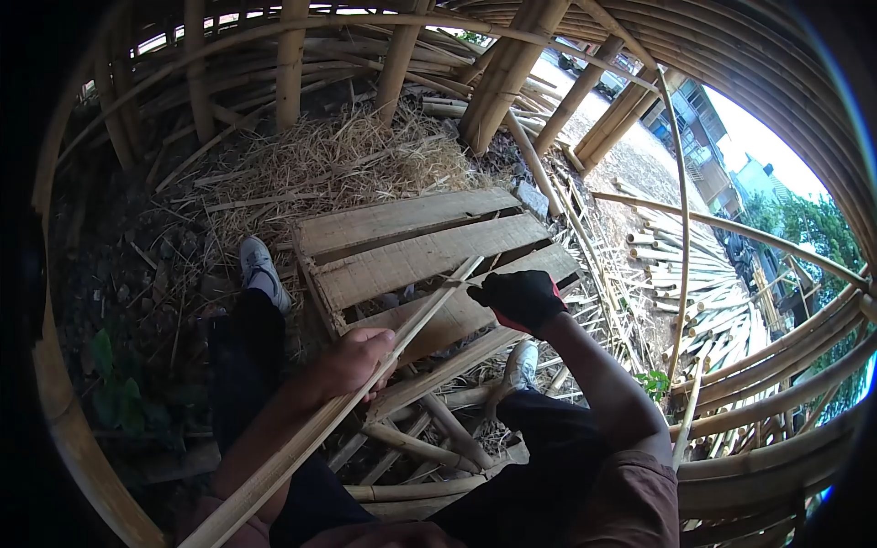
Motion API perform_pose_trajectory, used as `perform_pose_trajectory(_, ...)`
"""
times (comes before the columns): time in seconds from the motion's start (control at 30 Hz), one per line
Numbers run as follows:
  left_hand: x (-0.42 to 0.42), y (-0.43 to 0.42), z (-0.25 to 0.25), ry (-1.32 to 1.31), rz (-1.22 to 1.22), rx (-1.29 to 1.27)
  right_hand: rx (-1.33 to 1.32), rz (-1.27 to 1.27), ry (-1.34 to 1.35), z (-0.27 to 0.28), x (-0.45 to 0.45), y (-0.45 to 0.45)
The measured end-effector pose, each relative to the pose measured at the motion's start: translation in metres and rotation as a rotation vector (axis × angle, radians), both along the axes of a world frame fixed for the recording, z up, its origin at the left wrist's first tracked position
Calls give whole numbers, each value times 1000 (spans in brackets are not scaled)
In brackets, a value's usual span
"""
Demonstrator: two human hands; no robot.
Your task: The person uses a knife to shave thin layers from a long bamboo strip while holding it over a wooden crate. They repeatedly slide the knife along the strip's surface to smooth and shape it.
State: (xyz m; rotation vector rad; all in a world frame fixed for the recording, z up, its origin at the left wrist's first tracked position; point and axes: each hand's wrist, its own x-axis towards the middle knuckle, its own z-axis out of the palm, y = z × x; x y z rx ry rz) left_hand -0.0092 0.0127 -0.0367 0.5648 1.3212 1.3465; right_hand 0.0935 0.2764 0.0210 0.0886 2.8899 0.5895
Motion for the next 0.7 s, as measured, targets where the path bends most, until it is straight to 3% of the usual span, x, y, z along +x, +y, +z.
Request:
perform_pose_trajectory(0.03,2,-1,3,-2,12,-24,-53,-29,-48,7,-2,-14)
perform_pose_trajectory(0.07,3,-2,4,-5,24,-50,-129,130,15,3,1,-19)
perform_pose_trajectory(0.13,6,2,-4,9,25,-37,-351,103,102,-20,4,7)
perform_pose_trajectory(0.23,5,4,-11,30,11,-13,-211,-227,71,-25,5,47)
perform_pose_trajectory(0.27,6,5,-11,28,1,-3,-234,-236,101,-30,12,62)
perform_pose_trajectory(0.33,8,6,-10,31,-10,1,60,-131,1,-32,17,56)
perform_pose_trajectory(0.47,4,4,-7,-73,-37,16,-50,-33,-49,-5,13,7)
perform_pose_trajectory(0.53,7,5,-9,-42,-25,-5,-165,-151,-97,-8,10,5)
perform_pose_trajectory(0.6,8,6,-10,-2,-26,-30,-280,-167,20,-24,13,27)
perform_pose_trajectory(0.63,8,5,-10,0,-22,-33,-165,-30,140,-37,19,47)
perform_pose_trajectory(0.67,7,5,-10,7,-19,-34,-92,-333,-82,-36,14,67)
perform_pose_trajectory(0.7,7,5,-9,13,-21,-30,-78,-293,-24,-33,21,72)
